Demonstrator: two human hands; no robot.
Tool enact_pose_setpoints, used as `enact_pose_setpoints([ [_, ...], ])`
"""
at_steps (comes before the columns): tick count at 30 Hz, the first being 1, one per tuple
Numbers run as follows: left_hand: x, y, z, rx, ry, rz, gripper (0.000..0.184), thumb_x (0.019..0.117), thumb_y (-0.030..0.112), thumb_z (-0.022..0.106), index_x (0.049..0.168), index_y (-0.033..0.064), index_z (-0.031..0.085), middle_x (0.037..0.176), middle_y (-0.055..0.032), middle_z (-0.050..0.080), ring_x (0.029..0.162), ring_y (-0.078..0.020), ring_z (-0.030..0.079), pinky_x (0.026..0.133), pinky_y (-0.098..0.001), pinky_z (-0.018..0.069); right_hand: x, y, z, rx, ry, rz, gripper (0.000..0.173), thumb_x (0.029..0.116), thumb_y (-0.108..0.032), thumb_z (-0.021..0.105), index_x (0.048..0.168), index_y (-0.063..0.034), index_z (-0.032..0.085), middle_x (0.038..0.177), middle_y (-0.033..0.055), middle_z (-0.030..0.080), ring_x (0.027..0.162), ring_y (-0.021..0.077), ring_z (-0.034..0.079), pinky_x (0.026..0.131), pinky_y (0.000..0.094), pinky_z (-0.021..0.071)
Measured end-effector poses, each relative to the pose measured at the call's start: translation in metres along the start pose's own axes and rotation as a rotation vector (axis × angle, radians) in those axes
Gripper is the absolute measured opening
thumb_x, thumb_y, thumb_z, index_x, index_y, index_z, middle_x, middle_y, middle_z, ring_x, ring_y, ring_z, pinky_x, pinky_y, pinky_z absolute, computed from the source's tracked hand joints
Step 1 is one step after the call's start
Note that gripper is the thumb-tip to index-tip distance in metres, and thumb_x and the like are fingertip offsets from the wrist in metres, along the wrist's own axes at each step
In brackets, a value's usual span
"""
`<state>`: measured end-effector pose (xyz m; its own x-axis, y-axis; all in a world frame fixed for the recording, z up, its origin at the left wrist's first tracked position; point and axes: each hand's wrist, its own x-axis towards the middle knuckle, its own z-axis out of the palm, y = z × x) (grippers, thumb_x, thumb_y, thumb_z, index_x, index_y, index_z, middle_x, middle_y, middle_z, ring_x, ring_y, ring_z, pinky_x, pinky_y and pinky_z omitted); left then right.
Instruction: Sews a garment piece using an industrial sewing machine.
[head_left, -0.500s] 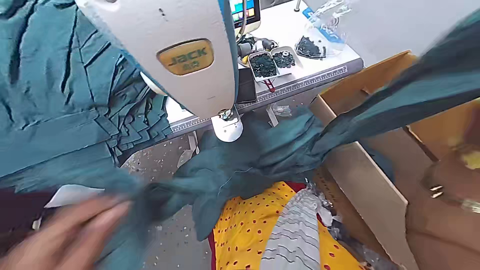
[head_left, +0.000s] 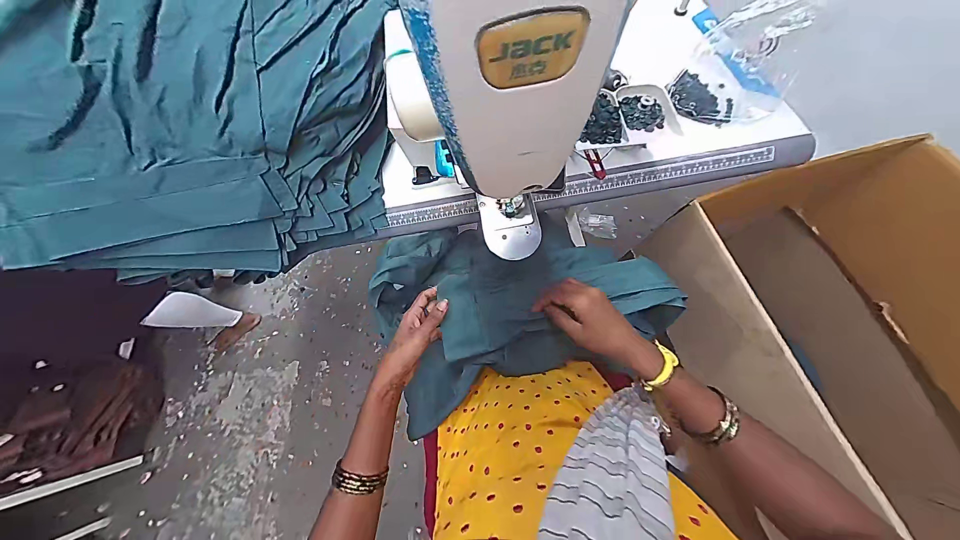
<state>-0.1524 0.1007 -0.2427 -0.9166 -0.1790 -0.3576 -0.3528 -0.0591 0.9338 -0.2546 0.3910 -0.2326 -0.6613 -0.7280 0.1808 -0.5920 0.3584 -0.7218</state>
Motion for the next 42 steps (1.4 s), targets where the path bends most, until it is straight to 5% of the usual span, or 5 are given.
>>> enact_pose_setpoints([
  [6,-0.006,0.024,0.02,0.543,0.192,0.451,0.029,0.1024,0.023,0.054,0.102,0.0,0.072,0.094,-0.0066,0.071,0.092,-0.0112,0.065,0.088,-0.0327,0.0515,0.058,-0.035,0.016,0.125,-0.069,-0.034,0.041,0.1031,-0.026,0.06,0.137,-0.0036,0.064,0.138,0.0139,0.065,0.132,0.0262,0.059,0.115,0.0435,0.043],
  [9,-0.019,0.053,0.02,0.583,0.23,0.689,0.031,0.1009,0.025,0.056,0.095,0.002,0.075,0.098,-0.0061,0.074,0.104,-0.0122,0.065,0.098,-0.0313,0.0494,0.06,-0.052,0.005,0.343,-0.048,-0.057,0.033,0.0982,-0.033,0.068,0.1,0.0002,0.07,0.083,0.0055,0.067,0.077,0.0072,0.06,0.072,0.0251,0.0482],
  [28,-0.007,0.046,0.057,0.384,-0.154,0.526,0.027,0.1005,0.03,0.063,0.093,0.0046,0.064,0.077,0.0011,0.066,0.069,0.0011,0.061,0.067,-0.0165,0.053,0.116,-0.051,-0.062,0.372,0.24,0.255,0.028,0.0801,-0.01,0.083,0.085,-0.0091,0.056,0.068,-0.0072,0.052,0.062,-0.0026,0.051,0.06,0.0156,0.0448],
  [34,-0.01,0.077,0.059,0.158,-0.203,0.465,0.014,0.0979,0.022,0.068,0.097,0.0095,0.063,0.075,0.0087,0.067,0.06,0.002,0.063,0.054,-0.0165,0.0549,0.075,-0.014,-0.08,0.488,-0.259,0.175,0.046,0.0864,-0.036,0.079,0.113,-0.0018,0.062,0.1,-0.0041,0.07,0.095,-0.0033,0.064,0.087,0.0202,0.0539],
  [42,0.023,0.114,0.067,0.04,-0.004,0.274,0.019,0.0951,0.013,0.068,0.104,0.0044,0.054,0.069,0.0043,0.063,0.052,-0.0053,0.061,0.05,-0.0212,0.0548,0.088,-0.034,-0.082,0.317,0.043,0.309,0.021,0.0982,-0.025,0.068,0.082,-0.013,0.066,0.064,-0.0103,0.054,0.059,-0.0046,0.05,0.058,0.018,0.0414],
])
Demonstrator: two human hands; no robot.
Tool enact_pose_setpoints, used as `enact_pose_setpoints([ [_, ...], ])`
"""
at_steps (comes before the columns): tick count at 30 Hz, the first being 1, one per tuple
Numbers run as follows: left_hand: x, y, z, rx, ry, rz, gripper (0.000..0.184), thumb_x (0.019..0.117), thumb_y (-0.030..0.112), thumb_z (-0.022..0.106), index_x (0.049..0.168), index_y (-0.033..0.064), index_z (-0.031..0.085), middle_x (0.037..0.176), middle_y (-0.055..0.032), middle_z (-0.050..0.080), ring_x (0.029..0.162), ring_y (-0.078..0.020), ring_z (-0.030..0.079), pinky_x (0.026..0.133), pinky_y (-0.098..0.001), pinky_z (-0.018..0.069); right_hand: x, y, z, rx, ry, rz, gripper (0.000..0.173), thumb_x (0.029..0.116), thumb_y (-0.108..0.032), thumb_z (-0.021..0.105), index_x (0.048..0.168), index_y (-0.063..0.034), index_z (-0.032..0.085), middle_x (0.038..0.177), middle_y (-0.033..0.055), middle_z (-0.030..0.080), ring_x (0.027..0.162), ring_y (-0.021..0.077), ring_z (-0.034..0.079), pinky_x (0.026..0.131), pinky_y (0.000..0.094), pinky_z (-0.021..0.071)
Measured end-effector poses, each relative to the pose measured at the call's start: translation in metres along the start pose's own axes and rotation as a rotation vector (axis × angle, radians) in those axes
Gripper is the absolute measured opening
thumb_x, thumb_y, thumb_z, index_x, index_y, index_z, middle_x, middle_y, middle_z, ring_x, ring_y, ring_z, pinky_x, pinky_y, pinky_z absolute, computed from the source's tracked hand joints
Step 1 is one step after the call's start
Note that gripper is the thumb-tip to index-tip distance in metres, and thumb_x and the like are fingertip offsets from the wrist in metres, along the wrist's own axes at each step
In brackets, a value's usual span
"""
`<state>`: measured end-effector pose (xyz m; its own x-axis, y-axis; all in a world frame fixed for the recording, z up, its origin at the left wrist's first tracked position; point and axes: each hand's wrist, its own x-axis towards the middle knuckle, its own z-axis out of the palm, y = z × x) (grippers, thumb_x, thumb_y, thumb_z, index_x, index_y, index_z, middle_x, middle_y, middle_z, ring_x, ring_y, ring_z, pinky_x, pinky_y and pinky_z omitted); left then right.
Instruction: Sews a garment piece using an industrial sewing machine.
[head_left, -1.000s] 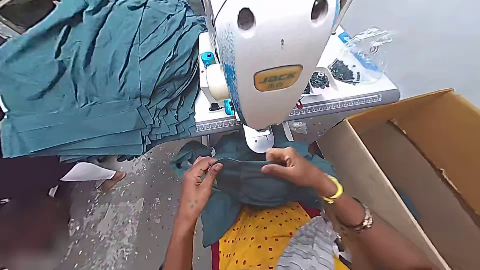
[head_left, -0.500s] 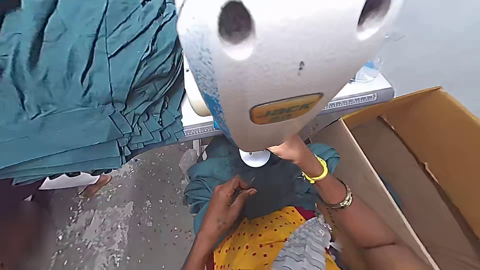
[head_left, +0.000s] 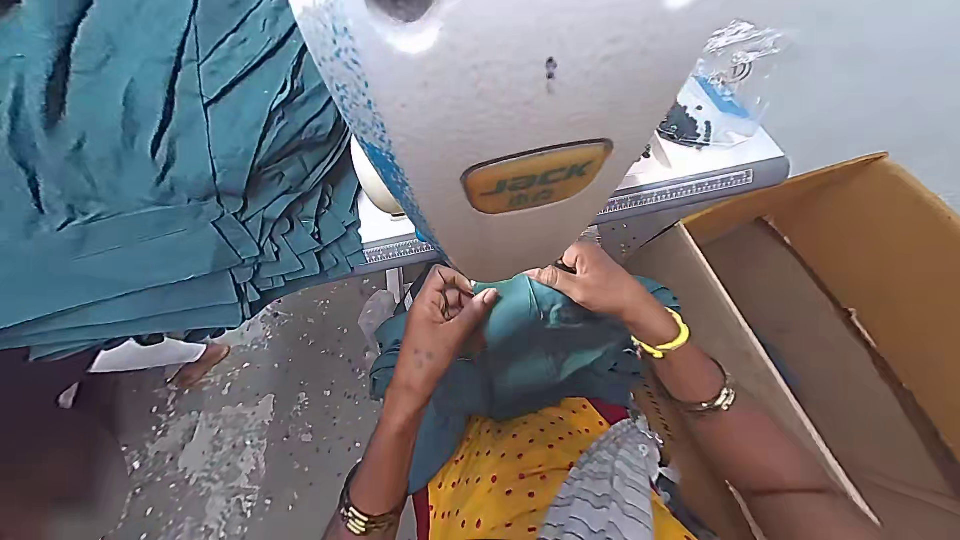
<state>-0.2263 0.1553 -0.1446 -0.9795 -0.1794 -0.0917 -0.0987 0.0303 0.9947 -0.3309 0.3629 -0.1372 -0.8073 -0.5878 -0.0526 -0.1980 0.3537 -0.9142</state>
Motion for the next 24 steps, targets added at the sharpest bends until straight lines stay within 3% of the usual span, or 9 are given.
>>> enact_pose_setpoints([
  [5,0.017,-0.004,0.001,0.036,0.052,-0.037,0.038,0.0911,0.015,0.072,0.117,0.0057,0.045,0.064,0.0047,0.054,0.047,-0.0038,0.051,0.046,-0.0189,0.0464,0.011,-0.005,-0.002,0.017,0.054,0.035,0.017,0.0983,-0.02,0.069,0.084,-0.0115,0.066,0.067,-0.0069,0.058,0.062,-0.0022,0.053,0.059,0.0193,0.0437],
  [9,0.017,-0.007,0.002,0.02,0.058,-0.039,0.042,0.0911,0.017,0.071,0.12,0.0066,0.042,0.069,0.0041,0.058,0.049,-0.0029,0.052,0.046,-0.0181,0.0449,0.011,-0.004,0.0,-0.004,0.067,-0.01,0.018,0.0969,-0.018,0.07,0.08,-0.0125,0.064,0.066,-0.0072,0.057,0.061,-0.0019,0.052,0.058,0.0201,0.0431],
  [11,0.014,-0.008,0.003,0.036,0.078,-0.034,0.042,0.0926,0.018,0.068,0.122,0.0063,0.041,0.075,0.0033,0.06,0.052,-0.0031,0.055,0.048,-0.0188,0.0477,0.011,0.001,-0.001,-0.011,0.066,-0.057,0.015,0.0964,-0.021,0.07,0.084,-0.013,0.065,0.068,-0.0083,0.059,0.062,-0.0031,0.054,0.059,0.019,0.045],
  [13,0.005,-0.007,0.004,0.071,0.092,0.005,0.039,0.0975,0.019,0.06,0.127,-0.0003,0.041,0.085,0.0021,0.062,0.06,-0.0022,0.058,0.054,-0.0197,0.0514,0.011,0.005,-0.012,-0.101,0.096,-0.12,0.011,0.0962,-0.02,0.07,0.095,-0.0094,0.07,0.077,-0.0058,0.065,0.067,-0.0023,0.059,0.064,0.0194,0.0508],
  [15,-0.011,-0.01,0.002,0.089,0.035,0.053,0.033,0.1029,0.022,0.053,0.124,-0.0027,0.046,0.092,0.0041,0.06,0.069,0.002,0.061,0.062,-0.0176,0.0547,0.011,0.01,-0.031,-0.316,0.26,-0.173,0.013,0.0976,-0.014,0.066,0.1,-0.0044,0.075,0.09,0.0058,0.071,0.074,0.0122,0.065,0.069,0.0335,0.0551],
  [17,-0.03,-0.026,-0.006,0.204,-0.121,0.138,0.04,0.1018,0.035,0.055,0.12,-0.0001,0.055,0.097,0.0065,0.063,0.082,0.0048,0.061,0.073,-0.017,0.0532,0.014,0.026,-0.047,-0.557,0.445,-0.233,0.015,0.1001,-0.008,0.062,0.104,0.0003,0.074,0.097,0.0178,0.07,0.082,0.0312,0.069,0.073,0.0504,0.0557],
  [19,-0.044,-0.039,-0.011,0.362,-0.285,0.204,0.056,0.0974,0.052,0.058,0.122,0.0017,0.065,0.105,0.0013,0.073,0.097,-0.0021,0.069,0.086,-0.0271,0.0589,0.02,0.039,-0.056,-0.76,0.525,-0.281,0.015,0.0993,-0.005,0.062,0.108,0.0005,0.073,0.104,0.0205,0.068,0.091,0.0371,0.069,0.075,0.0529,0.0565],
  [21,-0.05,-0.042,-0.005,0.434,-0.376,0.291,0.052,0.0976,0.055,0.056,0.108,0.0066,0.072,0.094,0.0003,0.074,0.091,-0.0036,0.07,0.083,-0.0288,0.0594,0.03,0.043,-0.058,-0.874,0.498,-0.314,0.017,0.0979,-0.007,0.065,0.112,0.0003,0.072,0.112,0.0211,0.066,0.102,0.0396,0.066,0.08,0.0523,0.056],
  [24,-0.048,-0.022,0.003,0.138,-0.475,0.254,0.039,0.106,0.044,0.047,0.096,0.0123,0.068,0.081,0.0091,0.069,0.078,0.0081,0.065,0.073,-0.0139,0.0548,0.046,0.042,-0.058,-0.91,0.448,-0.325,0.017,0.0963,-0.009,0.068,0.108,0.0026,0.072,0.113,0.0225,0.065,0.105,0.0432,0.063,0.08,0.0528,0.0548],
])
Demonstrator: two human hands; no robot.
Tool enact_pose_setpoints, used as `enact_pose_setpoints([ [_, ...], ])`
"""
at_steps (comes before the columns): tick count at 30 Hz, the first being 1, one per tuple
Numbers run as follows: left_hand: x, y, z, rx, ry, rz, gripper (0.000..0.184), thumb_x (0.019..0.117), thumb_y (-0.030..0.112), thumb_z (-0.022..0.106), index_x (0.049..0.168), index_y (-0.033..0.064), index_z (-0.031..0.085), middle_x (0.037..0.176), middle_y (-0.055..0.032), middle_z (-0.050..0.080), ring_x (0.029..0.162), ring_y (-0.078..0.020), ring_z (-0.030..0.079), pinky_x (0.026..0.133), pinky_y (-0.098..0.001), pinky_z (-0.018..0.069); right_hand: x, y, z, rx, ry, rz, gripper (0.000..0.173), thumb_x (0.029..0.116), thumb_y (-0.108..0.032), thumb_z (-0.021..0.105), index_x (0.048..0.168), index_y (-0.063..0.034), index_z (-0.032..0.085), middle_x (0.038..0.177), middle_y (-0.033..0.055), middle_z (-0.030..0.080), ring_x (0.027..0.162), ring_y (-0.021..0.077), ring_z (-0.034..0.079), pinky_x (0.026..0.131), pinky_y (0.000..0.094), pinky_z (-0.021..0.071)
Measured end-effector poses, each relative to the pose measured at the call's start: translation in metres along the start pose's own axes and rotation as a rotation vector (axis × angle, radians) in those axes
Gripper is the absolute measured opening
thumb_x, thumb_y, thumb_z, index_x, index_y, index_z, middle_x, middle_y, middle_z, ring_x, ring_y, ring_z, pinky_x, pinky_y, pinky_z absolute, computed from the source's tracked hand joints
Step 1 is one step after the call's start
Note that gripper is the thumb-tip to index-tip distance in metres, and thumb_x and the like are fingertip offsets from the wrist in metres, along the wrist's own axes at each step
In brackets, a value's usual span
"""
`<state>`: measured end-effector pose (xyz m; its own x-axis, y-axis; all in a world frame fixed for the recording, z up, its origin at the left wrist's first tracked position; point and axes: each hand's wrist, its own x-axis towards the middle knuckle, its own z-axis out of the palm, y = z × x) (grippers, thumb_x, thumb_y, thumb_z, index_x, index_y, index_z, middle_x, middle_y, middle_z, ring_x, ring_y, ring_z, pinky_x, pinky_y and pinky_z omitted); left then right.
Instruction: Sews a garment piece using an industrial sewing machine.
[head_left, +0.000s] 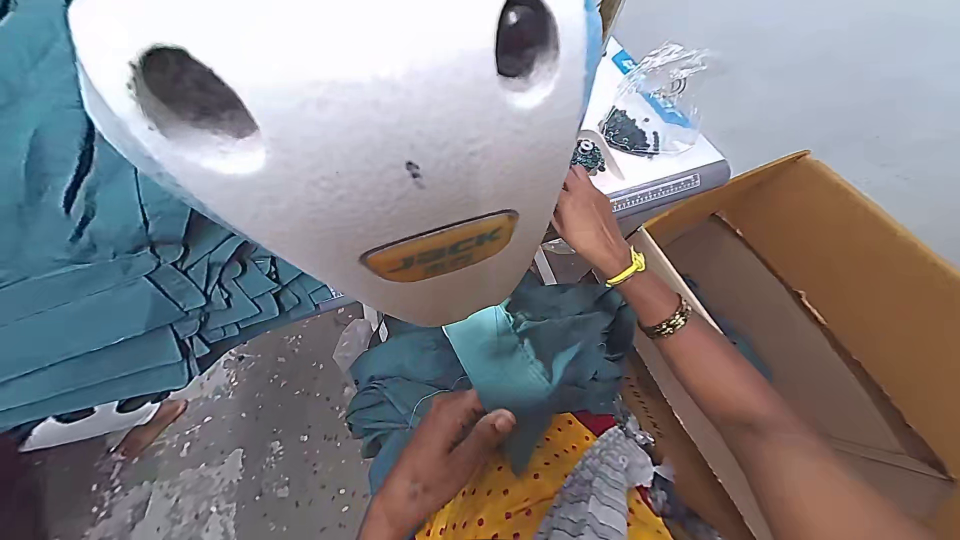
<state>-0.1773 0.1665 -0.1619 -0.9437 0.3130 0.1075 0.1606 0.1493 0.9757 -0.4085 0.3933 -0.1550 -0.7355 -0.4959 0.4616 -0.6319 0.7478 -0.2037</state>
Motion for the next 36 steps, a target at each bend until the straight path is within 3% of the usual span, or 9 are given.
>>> enact_pose_setpoints([
  [5,0.006,0.008,-0.013,-0.606,-0.193,-0.056,0.034,0.1097,0.036,0.043,0.103,0.0184,0.071,0.083,0.0065,0.076,0.073,-0.0005,0.072,0.069,-0.0183,0.0597,0.001,0.006,0.007,0.014,0.032,-0.007,0.016,0.0942,-0.012,0.072,0.103,0.0017,0.071,0.109,0.0226,0.064,0.101,0.0441,0.064,0.077,0.0549,0.055],
  [7,0.005,-0.007,-0.017,-0.117,-0.137,-0.096,0.039,0.1096,0.03,0.044,0.086,0.0103,0.068,0.071,0.0043,0.071,0.064,-0.0012,0.068,0.061,-0.02,0.0568,0.001,0.01,0.01,0.063,0.075,0.013,0.018,0.0944,-0.014,0.072,0.102,0.0017,0.071,0.11,0.0239,0.066,0.102,0.0452,0.065,0.078,0.0561,0.0552],
  [10,0.003,-0.017,-0.013,0.408,-0.018,-0.205,0.044,0.104,0.039,0.05,0.092,0.0032,0.072,0.083,-0.0072,0.069,0.077,-0.0183,0.069,0.072,-0.043,0.057,-0.011,0.015,0.009,0.092,0.122,-0.048,0.016,0.0938,-0.015,0.073,0.099,-0.0006,0.069,0.11,0.0229,0.064,0.101,0.0423,0.064,0.08,0.054,0.0553],
  [13,0.01,-0.008,-0.008,0.106,0.163,-0.266,0.035,0.1038,0.037,0.052,0.104,0.0059,0.068,0.075,0.0061,0.067,0.062,-0.0028,0.066,0.059,-0.0238,0.0586,-0.011,0.007,0.003,0.179,0.207,-0.041,0.015,0.0973,-0.013,0.067,0.102,0.0017,0.067,0.099,0.0205,0.065,0.088,0.0345,0.067,0.077,0.0477,0.0555],
  [18,0.021,0.01,-0.005,-0.136,0.259,-0.387,0.031,0.1063,0.026,0.051,0.081,0.0113,0.062,0.053,0.0079,0.056,0.041,-0.0024,0.054,0.04,-0.0204,0.0495,-0.003,-0.045,-0.024,0.436,0.148,-0.01,0.009,0.0918,-0.009,0.071,0.093,-0.0017,0.066,0.074,0.0087,0.062,0.06,0.0141,0.059,0.056,0.0285,0.05],
  [25,-0.029,-0.018,-0.007,0.169,0.039,-0.113,0.043,0.1046,0.035,0.054,0.074,0.008,0.065,0.057,0.0042,0.064,0.051,0.0003,0.06,0.054,-0.0177,0.0522,-0.012,-0.09,-0.016,0.159,0.241,-0.762,0.024,0.0976,-0.008,0.058,0.076,-0.0084,0.069,0.066,0.0055,0.066,0.066,0.0194,0.067,0.058,0.0315,0.0502],
  [29,-0.021,-0.018,-0.011,0.127,0.099,-0.177,0.039,0.1042,0.034,0.055,0.075,0.0102,0.064,0.056,0.007,0.062,0.048,0.0002,0.059,0.05,-0.0176,0.0509,-0.009,-0.092,-0.018,0.284,0.125,-0.524,0.015,0.089,-0.014,0.068,0.076,-0.0084,0.073,0.072,0.0045,0.07,0.074,0.0153,0.069,0.065,0.0282,0.0537],
  [33,-0.015,-0.016,-0.009,-0.007,0.121,-0.281,0.032,0.1034,0.029,0.057,0.078,0.01,0.064,0.057,0.0077,0.061,0.047,-0.0012,0.06,0.046,-0.0191,0.0531,-0.015,-0.093,-0.022,0.832,-0.278,0.162,0.024,0.0852,-0.018,0.08,0.083,-0.0088,0.058,0.069,-0.0069,0.054,0.063,-0.0026,0.051,0.06,0.0157,0.0428],
  [36,-0.011,-0.016,-0.009,-0.06,0.114,-0.291,0.03,0.1033,0.029,0.058,0.082,0.0109,0.065,0.056,0.0081,0.062,0.046,-0.0019,0.061,0.045,-0.0196,0.0537,-0.013,-0.1,-0.013,0.948,-0.269,0.276,0.028,0.0818,-0.014,0.082,0.08,-0.0087,0.055,0.068,-0.0082,0.051,0.062,-0.0055,0.047,0.06,0.0118,0.0404],
])
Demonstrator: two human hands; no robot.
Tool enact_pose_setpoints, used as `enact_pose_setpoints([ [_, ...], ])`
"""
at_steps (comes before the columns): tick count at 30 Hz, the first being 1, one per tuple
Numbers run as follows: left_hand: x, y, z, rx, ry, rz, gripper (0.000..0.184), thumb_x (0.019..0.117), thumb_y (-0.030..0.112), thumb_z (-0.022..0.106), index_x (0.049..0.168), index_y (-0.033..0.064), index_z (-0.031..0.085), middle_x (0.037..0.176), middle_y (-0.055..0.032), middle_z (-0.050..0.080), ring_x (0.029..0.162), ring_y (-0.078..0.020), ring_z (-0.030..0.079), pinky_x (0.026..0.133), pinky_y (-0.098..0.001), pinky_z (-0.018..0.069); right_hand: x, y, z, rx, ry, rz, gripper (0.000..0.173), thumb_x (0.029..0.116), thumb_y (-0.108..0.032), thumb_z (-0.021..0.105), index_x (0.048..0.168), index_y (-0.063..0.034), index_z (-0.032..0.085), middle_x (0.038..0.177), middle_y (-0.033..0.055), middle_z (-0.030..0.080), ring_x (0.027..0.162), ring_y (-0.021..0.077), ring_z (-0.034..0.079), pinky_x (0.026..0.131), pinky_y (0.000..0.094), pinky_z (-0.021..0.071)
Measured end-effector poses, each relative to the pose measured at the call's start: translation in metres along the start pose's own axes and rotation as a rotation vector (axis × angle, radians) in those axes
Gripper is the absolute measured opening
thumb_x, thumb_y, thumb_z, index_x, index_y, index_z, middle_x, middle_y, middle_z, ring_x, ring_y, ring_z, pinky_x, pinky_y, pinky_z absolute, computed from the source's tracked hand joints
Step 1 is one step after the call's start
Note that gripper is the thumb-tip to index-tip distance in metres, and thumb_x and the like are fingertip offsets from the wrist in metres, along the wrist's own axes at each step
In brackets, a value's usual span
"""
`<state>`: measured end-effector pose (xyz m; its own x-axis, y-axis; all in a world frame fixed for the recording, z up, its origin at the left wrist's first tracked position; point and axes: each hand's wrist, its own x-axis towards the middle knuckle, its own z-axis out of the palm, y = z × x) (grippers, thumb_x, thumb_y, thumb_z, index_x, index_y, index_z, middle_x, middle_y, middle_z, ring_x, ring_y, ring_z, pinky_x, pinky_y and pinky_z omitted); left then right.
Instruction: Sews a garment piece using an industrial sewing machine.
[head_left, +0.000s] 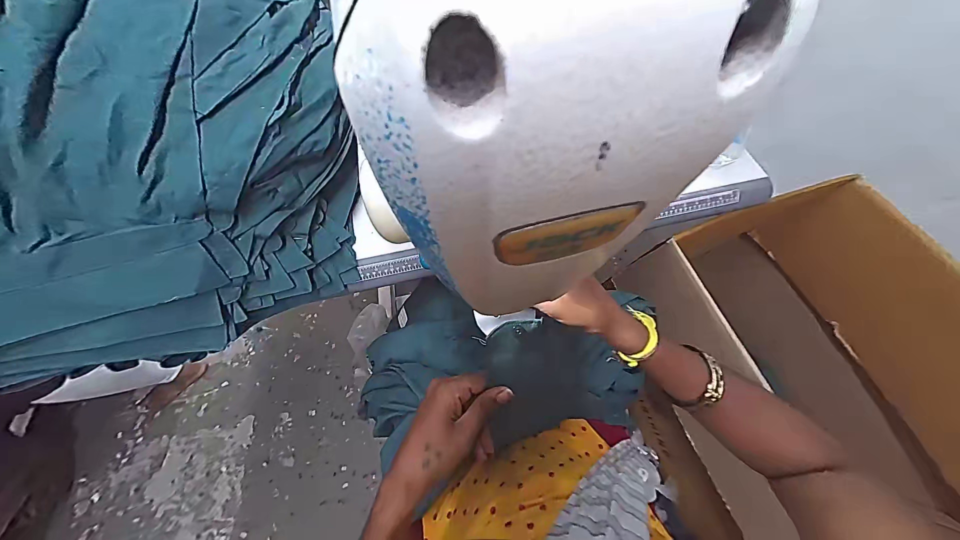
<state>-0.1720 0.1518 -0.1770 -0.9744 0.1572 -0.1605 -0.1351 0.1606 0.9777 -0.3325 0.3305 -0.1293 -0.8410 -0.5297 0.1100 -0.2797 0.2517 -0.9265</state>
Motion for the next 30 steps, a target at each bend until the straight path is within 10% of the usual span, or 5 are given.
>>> enact_pose_setpoints([
  [9,0.006,0.013,0.004,-0.273,0.121,0.013,0.03,0.1076,0.026,0.048,0.082,0.0187,0.063,0.056,0.0116,0.059,0.042,-0.0007,0.057,0.042,-0.02,0.0526,-0.005,0.017,-0.043,0.087,-0.481,0.154,0.038,0.0925,-0.026,0.075,0.117,-0.0021,0.058,0.094,-0.0084,0.065,0.086,-0.0092,0.06,0.08,0.0124,0.0506],
  [12,0.017,0.028,-0.004,-0.258,0.125,-0.063,0.033,0.1076,0.026,0.047,0.08,0.0159,0.062,0.055,0.0094,0.058,0.041,-0.002,0.055,0.04,-0.0207,0.0509,-0.011,0.01,-0.037,0.015,-0.304,0.154,0.016,0.0997,-0.02,0.066,0.086,-0.0105,0.067,0.068,-0.0116,0.057,0.063,-0.0074,0.051,0.061,0.014,0.044],
  [17,0.041,0.042,-0.009,-0.062,0.258,-0.171,0.035,0.1045,0.024,0.056,0.072,0.0114,0.061,0.051,0.007,0.052,0.039,-0.0012,0.049,0.038,-0.0177,0.0439,-0.02,0.006,-0.041,-0.002,-0.096,0.145,0.023,0.1018,-0.021,0.063,0.081,-0.0106,0.06,0.061,-0.0023,0.049,0.048,0.0014,0.039,0.045,0.0174,0.031],
  [24,0.046,0.039,-0.006,-0.062,0.303,-0.131,0.037,0.103,0.026,0.056,0.069,0.0137,0.059,0.05,0.0075,0.05,0.037,-0.0015,0.047,0.036,-0.0187,0.042,0.003,0.017,-0.039,-0.27,-0.008,0.036,0.014,0.0964,-0.021,0.072,0.089,-0.0092,0.071,0.073,-0.0033,0.061,0.066,0.0036,0.055,0.063,0.0261,0.047],
  [30,0.045,0.034,-0.003,-0.057,0.33,-0.104,0.035,0.1033,0.023,0.056,0.07,0.0147,0.058,0.051,0.009,0.051,0.038,0.0006,0.046,0.037,-0.0164,0.041,0.011,0.062,-0.121,-0.822,0.411,-0.007,0.025,0.1024,-0.018,0.059,0.113,0.0002,0.073,0.112,0.0239,0.069,0.106,0.0433,0.067,0.087,0.0608,0.0533],
])
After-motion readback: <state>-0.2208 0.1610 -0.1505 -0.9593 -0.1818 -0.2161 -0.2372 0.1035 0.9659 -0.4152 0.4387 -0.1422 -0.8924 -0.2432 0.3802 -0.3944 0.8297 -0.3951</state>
